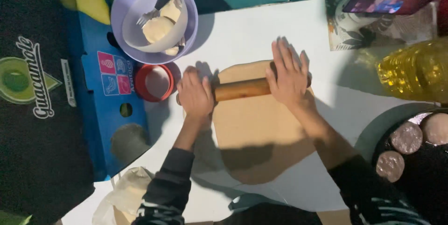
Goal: Rolling out dough with a rolling pin and cutting it into circles using a round mold.
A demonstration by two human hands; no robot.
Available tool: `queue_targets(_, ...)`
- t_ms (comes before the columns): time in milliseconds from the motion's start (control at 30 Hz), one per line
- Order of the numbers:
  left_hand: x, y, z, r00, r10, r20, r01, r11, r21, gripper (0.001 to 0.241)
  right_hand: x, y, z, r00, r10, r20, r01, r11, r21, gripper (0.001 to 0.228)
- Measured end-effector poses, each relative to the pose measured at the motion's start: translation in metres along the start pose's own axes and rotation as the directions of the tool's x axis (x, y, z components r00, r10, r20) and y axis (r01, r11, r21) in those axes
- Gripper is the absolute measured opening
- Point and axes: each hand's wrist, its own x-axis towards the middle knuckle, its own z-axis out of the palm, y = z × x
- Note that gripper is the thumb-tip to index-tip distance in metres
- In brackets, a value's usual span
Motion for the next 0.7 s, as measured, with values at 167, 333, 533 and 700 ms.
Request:
queue_targets(167, 0.02, 0.003, 0.0, 0.995, -0.093, 0.039, 0.093, 0.996, -0.015, 0.035, 0.046, 0.006, -0.001, 0.987, 0.154, 0.053, -0.161, 0.975, 0.153, 0.068)
queue_targets(333, -0.016, 0.009, -0.015, 0.969, 0.241, -0.049, -0.243, 0.969, -0.046, 0.053, -0.002, 0.001, -0.017, 0.991, -0.131, -0.013, 0.129, 0.988, -0.086, 0.078)
queue_targets(533, 0.043, -0.002, 0.011, 0.993, 0.066, 0.102, -0.071, 0.997, 0.044, 0.037, 0.064, 0.026, 0.013, 0.999, 0.04, -0.001, -0.04, 0.998, 0.044, 0.068)
queue_targets(700, 0.034, 0.008, 0.005, 0.99, -0.064, 0.124, 0.063, 0.998, 0.014, 0.047, 0.057, 0.023, 0.016, 0.986, 0.164, -0.007, -0.163, 0.986, 0.027, 0.068)
